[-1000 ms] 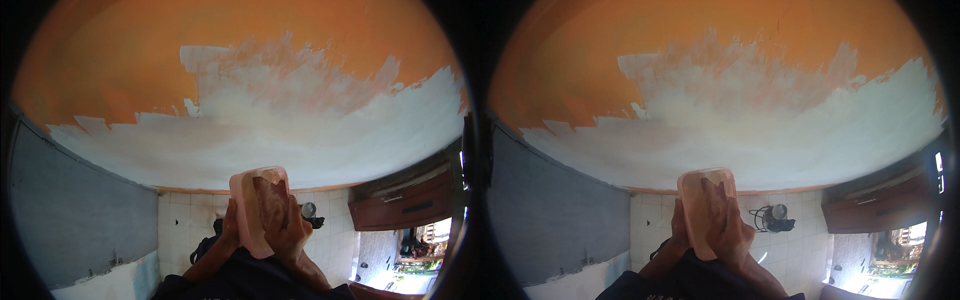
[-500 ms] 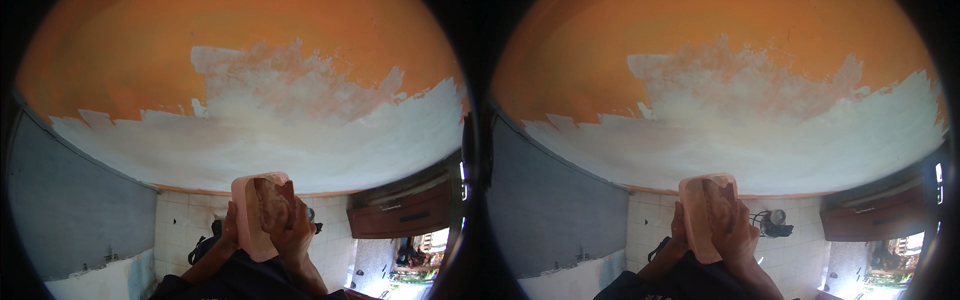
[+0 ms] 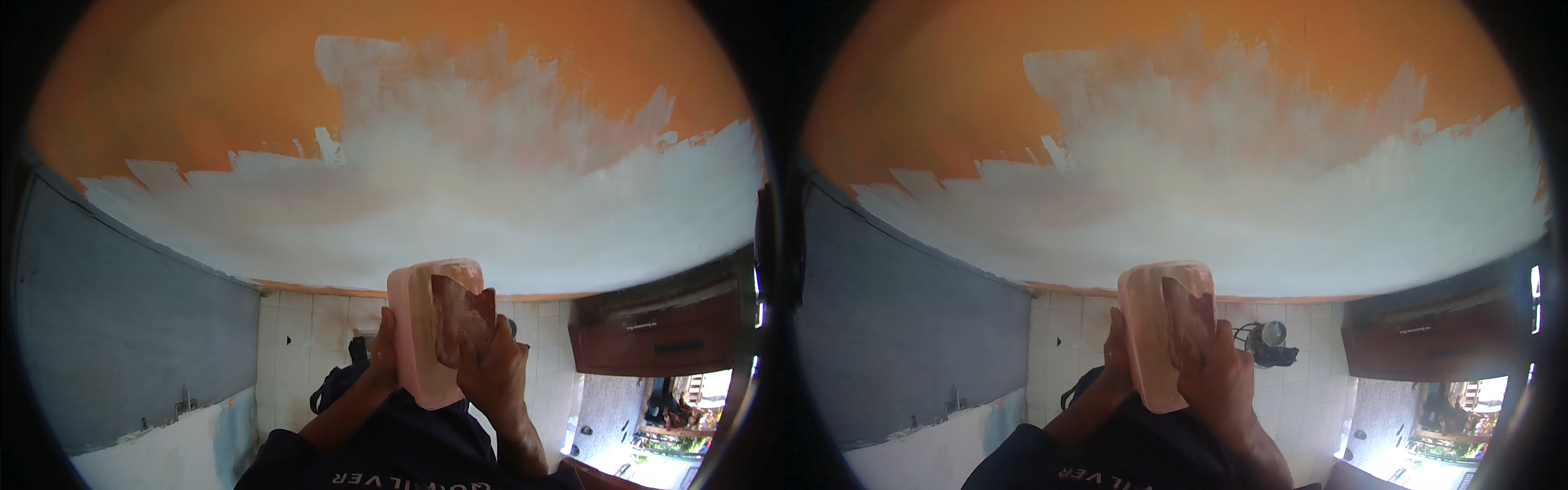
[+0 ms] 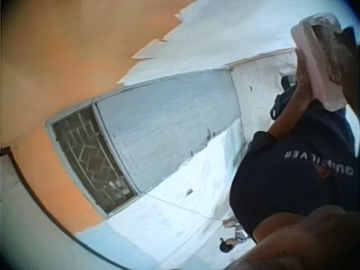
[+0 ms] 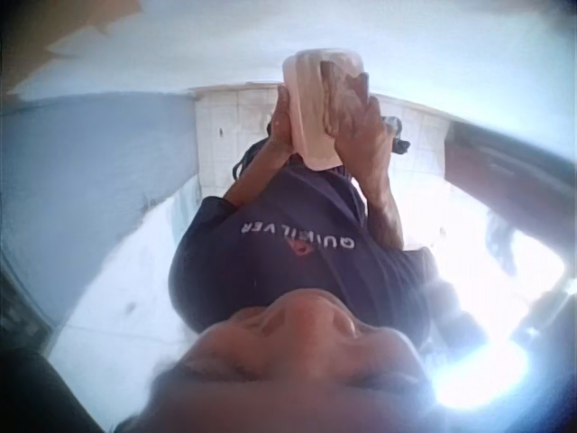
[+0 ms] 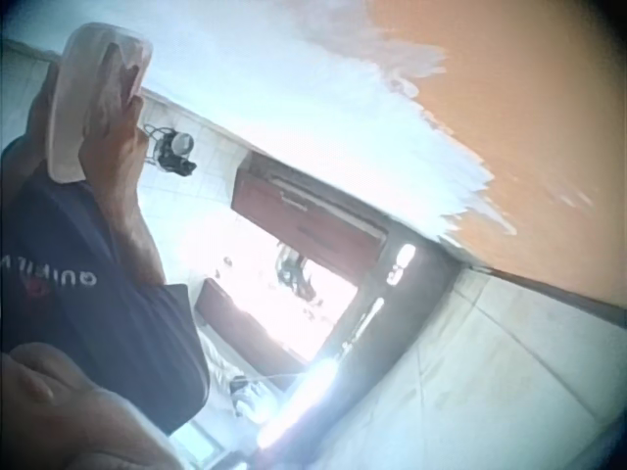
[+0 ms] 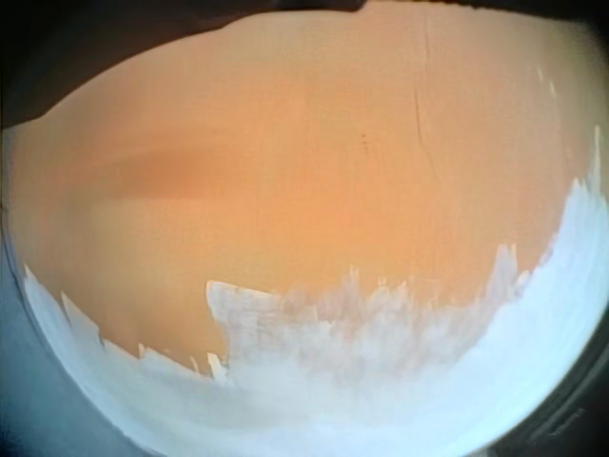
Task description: The person applies white plaster to an orange wall using a plastic spreader. The person repeatedly scoops plaster from a pink container and spreads it across the wall surface in upward and downward strokes.
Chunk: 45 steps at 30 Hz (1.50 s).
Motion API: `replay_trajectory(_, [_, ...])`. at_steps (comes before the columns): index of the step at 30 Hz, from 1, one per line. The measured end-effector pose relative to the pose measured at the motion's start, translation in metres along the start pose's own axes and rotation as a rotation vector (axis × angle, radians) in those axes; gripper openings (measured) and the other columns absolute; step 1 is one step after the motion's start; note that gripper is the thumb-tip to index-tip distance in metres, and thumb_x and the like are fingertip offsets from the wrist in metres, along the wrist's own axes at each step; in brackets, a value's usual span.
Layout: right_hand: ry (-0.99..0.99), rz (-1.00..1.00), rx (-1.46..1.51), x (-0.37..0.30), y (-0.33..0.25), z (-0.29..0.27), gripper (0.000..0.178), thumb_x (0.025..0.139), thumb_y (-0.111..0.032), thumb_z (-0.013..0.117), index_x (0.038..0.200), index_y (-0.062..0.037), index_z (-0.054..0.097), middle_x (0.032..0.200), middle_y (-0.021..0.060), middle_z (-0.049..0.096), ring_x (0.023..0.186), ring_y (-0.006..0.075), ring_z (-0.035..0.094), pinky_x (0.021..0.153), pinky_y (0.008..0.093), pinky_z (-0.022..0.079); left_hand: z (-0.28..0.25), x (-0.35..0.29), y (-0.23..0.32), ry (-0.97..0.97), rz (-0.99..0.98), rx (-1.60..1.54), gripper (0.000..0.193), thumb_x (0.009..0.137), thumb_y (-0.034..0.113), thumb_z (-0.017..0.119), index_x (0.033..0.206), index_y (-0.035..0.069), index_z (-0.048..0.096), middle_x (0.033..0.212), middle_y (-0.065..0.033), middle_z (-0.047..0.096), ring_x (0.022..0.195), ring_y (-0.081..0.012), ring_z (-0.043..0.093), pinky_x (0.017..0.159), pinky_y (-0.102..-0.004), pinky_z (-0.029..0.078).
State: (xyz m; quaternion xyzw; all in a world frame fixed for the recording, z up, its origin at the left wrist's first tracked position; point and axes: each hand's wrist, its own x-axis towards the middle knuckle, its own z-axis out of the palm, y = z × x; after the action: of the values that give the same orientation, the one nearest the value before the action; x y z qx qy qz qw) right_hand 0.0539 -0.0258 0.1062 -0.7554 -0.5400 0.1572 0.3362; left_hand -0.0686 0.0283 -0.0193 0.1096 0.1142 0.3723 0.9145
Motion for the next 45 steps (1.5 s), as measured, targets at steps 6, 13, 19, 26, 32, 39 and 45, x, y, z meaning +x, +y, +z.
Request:
replay_trajectory(6, [0.031,-0.029,-0.006,0.002,0.000,0.003,0.021,0.084,-0.011,0.062,0.091,0.0034,0.049,0.060,0.0247,0.059,0.057,0.0435,0.063,0.047,0.0453,0.050,0.005,0.001,0.003,-0.024,-0.022,0.053,0.078,0.095,0.064,0.029,0.147,0.006,0.025,0.143,-0.0149,0.040,0.129,-0.0296,0.045,0.106,-0.0456,0.040])
replay_trajectory(13, [0.071,0.044,0.037,0.003,-0.005,0.011,0.016,0.081,-0.006,0.062,0.084,0.0055,0.051,0.067,0.0231,0.062,0.060,0.0373,0.067,0.051,0.0368,0.052,0.009,-0.001,0.005,0.030,0.007,0.131,0.074,0.097,0.061,0.027,0.146,0.006,0.026,0.142,-0.0150,0.042,0.128,-0.0297,0.045,0.106,-0.0455,0.040])
replay_trajectory(19, [0.086,0.013,0.077,0.010,-0.009,0.017,0.015,0.081,-0.006,0.063,0.083,0.0050,0.053,0.066,0.0210,0.063,0.061,0.0330,0.069,0.052,0.0350,0.052,-0.001,0.000,0.005,0.039,0.038,0.034,0.068,0.099,0.057,0.023,0.145,0.007,0.031,0.138,-0.0143,0.046,0.124,-0.0290,0.048,0.105,-0.0440,0.040])
replay_trajectory(26, [0.100,-0.030,0.056,0.013,-0.005,0.019,0.016,0.081,-0.006,0.064,0.083,0.0052,0.053,0.066,0.0210,0.064,0.060,0.0338,0.068,0.051,0.0356,0.052,-0.010,0.003,0.003,-0.071,0.055,-0.088,0.067,0.100,0.057,0.024,0.144,0.007,0.032,0.138,-0.0146,0.046,0.124,-0.0286,0.049,0.105,-0.0438,0.041])
replay_trajectory(32, [0.065,-0.021,-0.017,0.013,-0.004,0.011,0.017,0.081,-0.006,0.065,0.085,0.0055,0.054,0.069,0.0220,0.065,0.062,0.0342,0.069,0.052,0.0359,0.052,0.005,0.003,0.005,0.019,0.057,0.067,0.067,0.100,0.057,0.023,0.144,0.007,0.032,0.137,-0.0151,0.046,0.124,-0.0295,0.049,0.104,-0.0445,0.041])
replay_trajectory(39, [0.189,-0.011,0.041,-0.003,0.004,0.013,0.022,0.082,-0.005,0.066,0.096,0.0082,0.056,0.081,0.0224,0.069,0.073,0.0305,0.072,0.060,0.0337,0.056,0.005,0.002,0.006,0.128,0.090,0.139,0.069,0.100,0.058,0.020,0.145,0.006,0.030,0.138,-0.0151,0.045,0.124,-0.0302,0.048,0.104,-0.0452,0.042])
replay_trajectory(45, [0.225,0.024,0.088,-0.005,0.010,0.011,0.032,0.081,-0.010,0.068,0.103,0.0099,0.055,0.079,0.0223,0.068,0.070,0.0324,0.071,0.057,0.0343,0.055,0.009,0.003,0.007,0.084,0.091,0.083,0.071,0.099,0.058,0.020,0.145,0.005,0.029,0.139,-0.0169,0.044,0.126,-0.0311,0.047,0.106,-0.0454,0.039])
